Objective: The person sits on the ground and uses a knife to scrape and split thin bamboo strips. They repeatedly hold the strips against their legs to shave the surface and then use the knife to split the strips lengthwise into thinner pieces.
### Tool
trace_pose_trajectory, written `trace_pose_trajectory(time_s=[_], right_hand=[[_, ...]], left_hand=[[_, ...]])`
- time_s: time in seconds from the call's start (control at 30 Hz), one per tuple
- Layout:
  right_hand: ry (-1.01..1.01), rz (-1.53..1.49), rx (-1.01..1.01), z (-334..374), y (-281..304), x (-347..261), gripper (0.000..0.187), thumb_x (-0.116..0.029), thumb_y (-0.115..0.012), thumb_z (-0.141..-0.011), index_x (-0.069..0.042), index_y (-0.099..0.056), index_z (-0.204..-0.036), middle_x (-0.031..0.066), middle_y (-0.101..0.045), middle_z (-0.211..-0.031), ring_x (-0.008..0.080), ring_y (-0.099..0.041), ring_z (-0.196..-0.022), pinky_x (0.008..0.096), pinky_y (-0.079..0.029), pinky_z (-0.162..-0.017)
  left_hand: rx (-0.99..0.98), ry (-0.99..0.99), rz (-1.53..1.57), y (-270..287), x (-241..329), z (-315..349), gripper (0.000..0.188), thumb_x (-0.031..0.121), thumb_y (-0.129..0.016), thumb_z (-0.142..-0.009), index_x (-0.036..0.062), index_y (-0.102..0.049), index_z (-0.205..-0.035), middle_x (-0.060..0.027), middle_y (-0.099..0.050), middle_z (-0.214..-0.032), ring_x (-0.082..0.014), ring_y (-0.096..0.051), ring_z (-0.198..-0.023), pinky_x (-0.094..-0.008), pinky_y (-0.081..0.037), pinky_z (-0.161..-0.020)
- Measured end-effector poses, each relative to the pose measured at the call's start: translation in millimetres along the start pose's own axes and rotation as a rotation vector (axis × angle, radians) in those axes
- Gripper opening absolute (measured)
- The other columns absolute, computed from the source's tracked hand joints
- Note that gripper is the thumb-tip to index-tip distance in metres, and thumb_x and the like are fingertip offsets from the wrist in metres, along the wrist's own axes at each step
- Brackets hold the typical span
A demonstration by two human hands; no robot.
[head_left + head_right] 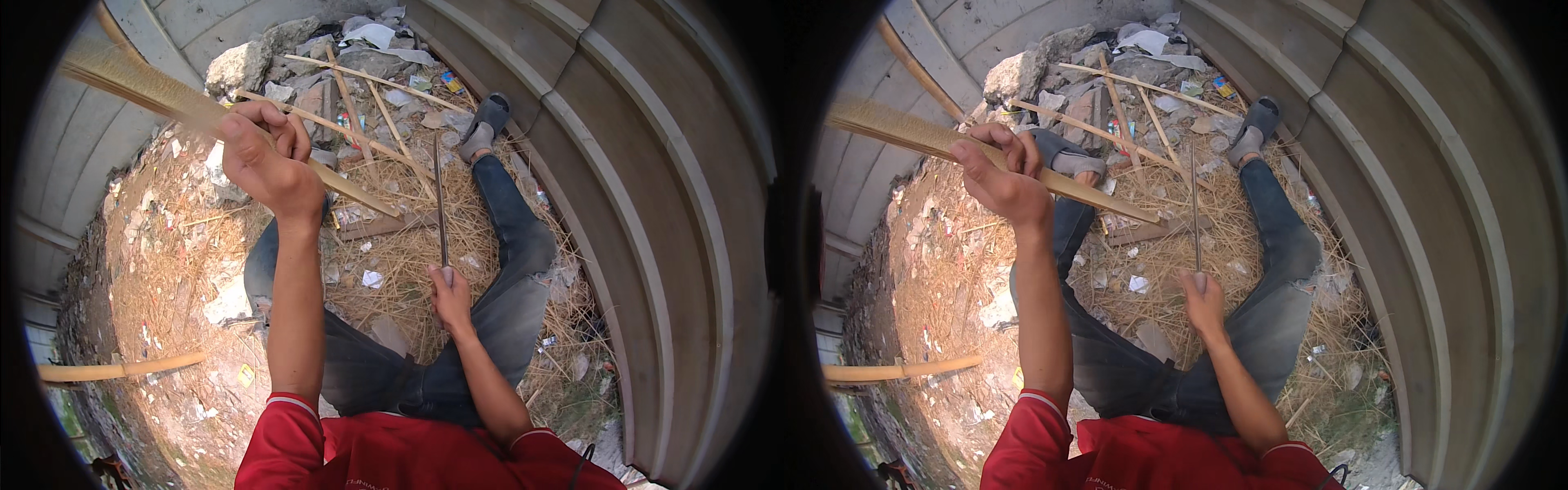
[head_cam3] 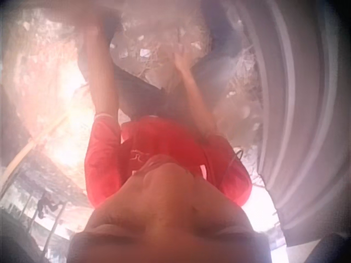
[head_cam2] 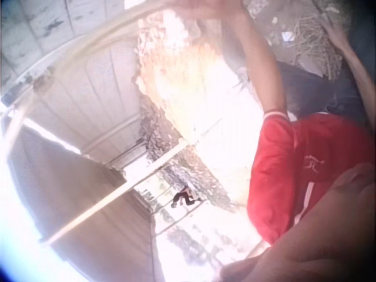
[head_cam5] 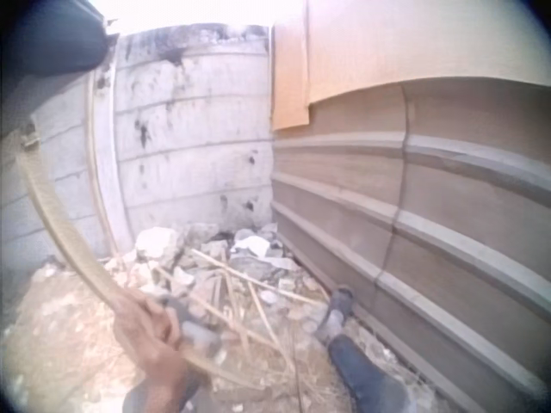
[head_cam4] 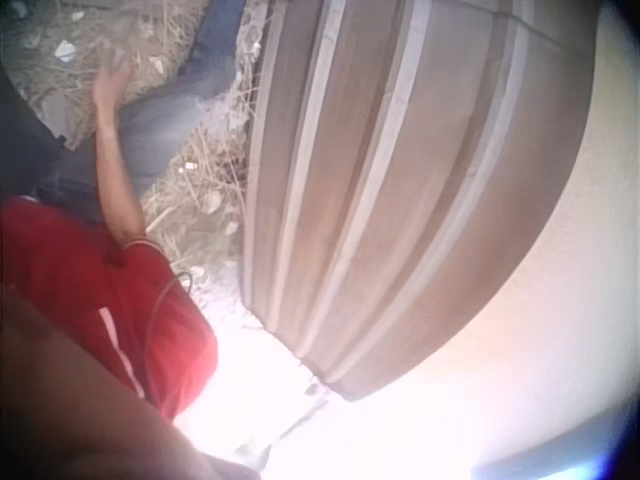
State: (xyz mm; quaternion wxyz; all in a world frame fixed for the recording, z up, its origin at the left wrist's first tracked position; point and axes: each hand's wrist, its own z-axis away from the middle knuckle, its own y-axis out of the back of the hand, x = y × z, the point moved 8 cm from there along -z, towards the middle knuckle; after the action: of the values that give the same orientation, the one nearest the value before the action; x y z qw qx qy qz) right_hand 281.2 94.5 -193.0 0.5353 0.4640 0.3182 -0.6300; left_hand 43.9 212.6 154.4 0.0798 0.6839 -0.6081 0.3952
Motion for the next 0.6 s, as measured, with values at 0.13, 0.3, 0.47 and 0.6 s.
trace_pose_trajectory(time_s=[0.13, 0.3, 0.47, 0.6], right_hand=[[-0.133, -0.166, 0.013, -2, 0, 23, 0.040, -0.043, -0.060, -0.101, -0.008, -0.053, -0.083, 0.0000, -0.048, -0.064, 0.0086, -0.045, -0.046, 0.0250, -0.036, -0.041], [-0.067, -0.209, 0.034, -8, -4, -24, 0.042, -0.040, -0.056, -0.103, -0.004, -0.055, -0.082, 0.0009, -0.051, -0.060, 0.0084, -0.050, -0.048, 0.0275, -0.040, -0.044], [0.349, -0.498, 0.042, 9, -26, -108, 0.043, -0.040, -0.053, -0.104, -0.003, -0.055, -0.085, 0.0030, -0.053, -0.063, 0.0101, -0.053, -0.051, 0.0285, -0.042, -0.045], [0.477, -0.025, 0.151, -7, -42, 4, 0.046, -0.046, -0.051, -0.104, -0.004, -0.055, -0.086, 0.0047, -0.053, -0.065, 0.0132, -0.052, -0.051, 0.0304, -0.043, -0.046]], left_hand=[[0.036, 0.007, -0.034, -9, -82, 30, 0.051, 0.049, -0.047, -0.106, 0.0049, -0.047, -0.080, 0.0031, -0.035, -0.060, -0.0051, -0.034, -0.051, -0.0240, -0.025, -0.045], [0.026, -0.026, -0.152, -8, -119, 35, 0.050, 0.048, -0.046, -0.107, 0.0064, -0.046, -0.078, 0.0033, -0.041, -0.060, -0.0054, -0.039, -0.052, -0.0263, -0.030, -0.047], [0.080, -0.034, -0.271, 1, -128, 24, 0.051, 0.047, -0.046, -0.107, 0.0044, -0.048, -0.077, 0.0004, -0.044, -0.060, -0.0094, -0.041, -0.052, -0.0283, -0.034, -0.049], [0.082, -0.029, -0.399, -14, -128, 23, 0.051, 0.046, -0.048, -0.106, 0.0022, -0.053, -0.080, -0.0018, -0.047, -0.058, -0.0120, -0.045, -0.052, -0.0312, -0.036, -0.050]])
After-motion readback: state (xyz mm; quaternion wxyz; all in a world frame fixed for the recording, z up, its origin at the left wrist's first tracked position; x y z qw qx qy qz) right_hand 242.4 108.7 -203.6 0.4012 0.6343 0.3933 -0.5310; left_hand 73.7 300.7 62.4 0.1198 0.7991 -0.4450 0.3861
